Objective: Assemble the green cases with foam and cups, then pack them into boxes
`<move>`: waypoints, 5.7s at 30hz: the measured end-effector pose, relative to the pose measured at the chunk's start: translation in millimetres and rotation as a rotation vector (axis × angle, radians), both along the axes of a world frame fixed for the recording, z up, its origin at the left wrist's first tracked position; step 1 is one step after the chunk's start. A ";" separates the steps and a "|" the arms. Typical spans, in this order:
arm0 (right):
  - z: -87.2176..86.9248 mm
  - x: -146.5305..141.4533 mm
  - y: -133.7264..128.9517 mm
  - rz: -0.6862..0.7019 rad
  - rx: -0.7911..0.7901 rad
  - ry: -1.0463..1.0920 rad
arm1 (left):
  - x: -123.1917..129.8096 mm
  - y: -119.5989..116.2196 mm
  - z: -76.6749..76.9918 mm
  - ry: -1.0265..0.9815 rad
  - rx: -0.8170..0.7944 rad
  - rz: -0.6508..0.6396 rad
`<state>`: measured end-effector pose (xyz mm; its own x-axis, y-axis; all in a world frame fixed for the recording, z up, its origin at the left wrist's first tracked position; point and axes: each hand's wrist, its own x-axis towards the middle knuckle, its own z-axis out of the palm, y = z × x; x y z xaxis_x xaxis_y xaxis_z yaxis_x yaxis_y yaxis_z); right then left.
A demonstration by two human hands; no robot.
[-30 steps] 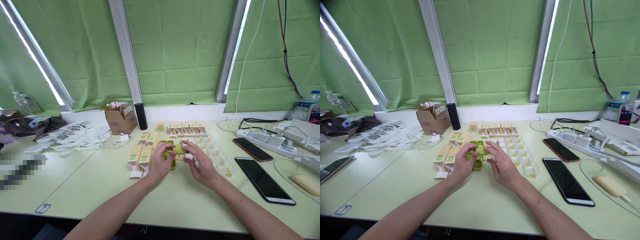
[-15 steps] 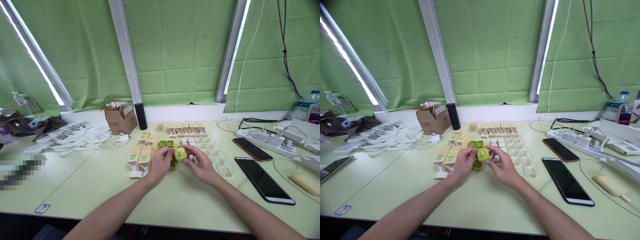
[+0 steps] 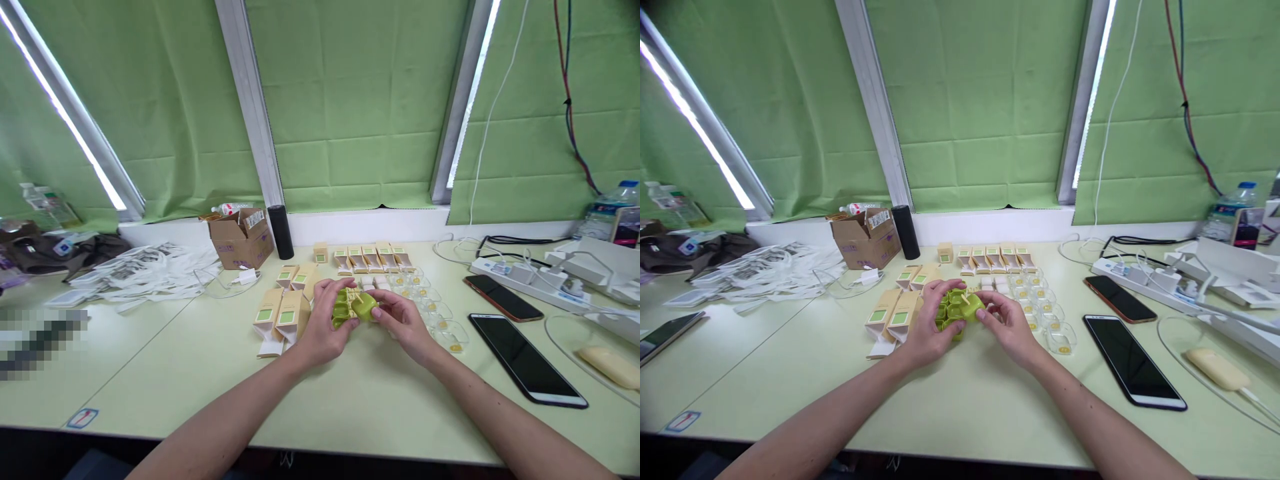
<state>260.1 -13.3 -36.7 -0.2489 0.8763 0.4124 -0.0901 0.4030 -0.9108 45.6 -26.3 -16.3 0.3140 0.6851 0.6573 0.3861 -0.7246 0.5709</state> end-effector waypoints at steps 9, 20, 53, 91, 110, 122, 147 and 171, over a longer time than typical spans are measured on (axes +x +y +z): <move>4.5 -0.6 -3.2 -0.172 0.133 -0.170 | 2.5 3.7 -0.8 -0.017 -0.056 -0.046; 36.2 43.8 7.1 -0.455 0.470 -0.770 | -1.5 23.7 -4.6 -0.692 -0.602 -0.186; 16.4 17.0 4.4 0.180 -0.265 0.200 | 0.3 22.8 -2.7 -0.780 -0.604 -0.213; 16.3 1.0 1.7 -0.107 -0.207 0.158 | 5.8 19.0 -6.8 -0.420 -0.504 -0.091; 6.2 -1.6 0.2 -0.064 -0.119 0.088 | 8.3 9.8 -4.6 -0.189 -0.350 0.083; 6.8 -4.7 -0.9 -0.059 -0.080 0.082 | 9.1 7.3 -4.4 -0.184 -0.345 0.073; 2.5 -11.8 -2.4 -0.052 -0.106 0.126 | 19.3 -4.5 -10.1 -0.008 -0.107 0.113; -3.4 -4.1 -6.1 -0.272 0.694 -0.374 | 14.6 0.8 2.5 -0.422 -0.645 -0.327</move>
<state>256.0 -19.3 -40.1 -0.2932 0.5025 0.8133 0.3506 0.8480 -0.3975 60.2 -25.5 -13.8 0.3778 0.8842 0.2748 -0.1256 -0.2451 0.9613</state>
